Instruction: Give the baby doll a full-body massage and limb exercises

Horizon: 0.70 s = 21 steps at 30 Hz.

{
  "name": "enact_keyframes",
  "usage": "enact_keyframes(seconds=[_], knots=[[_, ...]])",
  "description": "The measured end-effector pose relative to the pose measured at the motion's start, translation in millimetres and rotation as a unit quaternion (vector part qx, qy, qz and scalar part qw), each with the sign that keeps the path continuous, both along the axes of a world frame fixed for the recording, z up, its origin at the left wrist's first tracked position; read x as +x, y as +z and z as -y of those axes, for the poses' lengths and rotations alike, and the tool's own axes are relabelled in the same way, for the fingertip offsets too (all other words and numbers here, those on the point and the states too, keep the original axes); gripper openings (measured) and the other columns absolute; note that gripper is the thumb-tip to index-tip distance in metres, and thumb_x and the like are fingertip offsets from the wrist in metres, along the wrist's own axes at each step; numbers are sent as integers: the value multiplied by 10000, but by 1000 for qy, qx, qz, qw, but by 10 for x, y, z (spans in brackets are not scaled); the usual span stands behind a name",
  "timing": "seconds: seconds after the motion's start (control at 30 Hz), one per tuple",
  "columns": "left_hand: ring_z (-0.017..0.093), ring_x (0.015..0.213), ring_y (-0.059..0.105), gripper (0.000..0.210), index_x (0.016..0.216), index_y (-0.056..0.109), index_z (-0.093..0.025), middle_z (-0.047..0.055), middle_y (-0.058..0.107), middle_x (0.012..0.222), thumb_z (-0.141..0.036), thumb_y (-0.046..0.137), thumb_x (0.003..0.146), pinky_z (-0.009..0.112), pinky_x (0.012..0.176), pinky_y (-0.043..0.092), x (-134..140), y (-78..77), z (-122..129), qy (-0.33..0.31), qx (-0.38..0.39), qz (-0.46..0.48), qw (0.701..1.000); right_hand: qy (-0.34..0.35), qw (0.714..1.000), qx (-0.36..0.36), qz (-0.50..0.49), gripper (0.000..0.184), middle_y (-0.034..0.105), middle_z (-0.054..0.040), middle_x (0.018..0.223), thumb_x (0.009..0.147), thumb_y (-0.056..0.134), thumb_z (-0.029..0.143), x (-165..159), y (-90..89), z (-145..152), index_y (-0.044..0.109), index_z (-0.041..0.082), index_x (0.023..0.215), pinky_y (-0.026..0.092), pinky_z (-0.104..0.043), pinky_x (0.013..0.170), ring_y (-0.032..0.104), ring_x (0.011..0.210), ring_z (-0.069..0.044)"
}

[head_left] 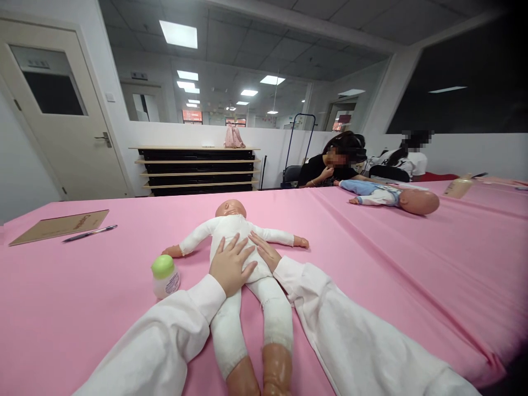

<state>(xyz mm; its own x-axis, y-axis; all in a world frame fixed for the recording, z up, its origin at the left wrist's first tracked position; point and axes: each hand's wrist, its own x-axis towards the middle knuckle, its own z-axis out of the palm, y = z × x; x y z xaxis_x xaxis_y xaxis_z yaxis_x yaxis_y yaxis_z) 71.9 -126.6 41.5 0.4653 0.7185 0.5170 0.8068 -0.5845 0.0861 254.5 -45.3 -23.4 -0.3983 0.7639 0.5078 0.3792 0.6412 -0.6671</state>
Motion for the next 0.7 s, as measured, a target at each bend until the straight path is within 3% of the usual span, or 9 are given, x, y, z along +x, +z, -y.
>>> enact_keyframes(seconds=[0.13, 0.23, 0.37, 0.5, 0.6, 0.7], knots=[[315, 1296, 309, 367, 1176, 566, -242, 51, 439, 1357, -364, 394, 876, 574, 1009, 267, -10, -60, 31, 105, 33, 53, 992, -5, 1000, 7, 4, 592, 333, -52, 1420, 865, 292, 584, 9, 38, 40, 440, 226, 1312, 178, -433, 1124, 260, 1335, -204], [289, 1200, 447, 316, 1080, 620, -171, 85, 558, 1236, -262, 421, 853, 464, 953, 381, -32, -102, 49, 111, 97, 75, 986, -6, 1000, 14, 7, 567, 374, -64, 1396, 863, 310, 574, 20, 98, 89, 474, 229, 1283, 210, -450, 1111, 305, 1315, -214], [228, 913, 602, 201, 852, 648, -154, 67, 685, 909, -183, 453, 813, 365, 769, 458, -65, -104, 85, 33, 217, 78, 973, -34, 998, 30, -31, 485, 539, -95, 1248, 833, 413, 549, 9, 193, 179, 610, 210, 1118, 342, -450, 1045, 475, 1188, -238], [187, 661, 555, 176, 667, 586, -155, 50, 616, 668, -170, 463, 793, 325, 571, 400, -54, -39, 137, -58, 265, 25, 962, -61, 993, 23, -98, 314, 674, -92, 962, 773, 561, 466, -47, 343, 247, 697, 197, 859, 445, -388, 950, 595, 996, -238], [168, 580, 491, 208, 597, 531, -162, 37, 534, 584, -181, 458, 791, 316, 504, 334, -18, -1, 144, -117, 270, -25, 955, -10, 996, -32, -81, 268, 683, -69, 942, 740, 609, 421, -163, 570, 252, 705, 196, 849, 427, -404, 969, 592, 1008, -241], [154, 559, 449, 216, 584, 517, -162, 31, 501, 568, -179, 451, 788, 308, 491, 307, 0, -7, 111, -152, 254, -18, 955, 92, 995, -40, 0, 238, 658, -56, 1038, 748, 609, 327, -406, 847, 199, 697, 192, 923, 388, -413, 1009, 528, 1122, -230]])
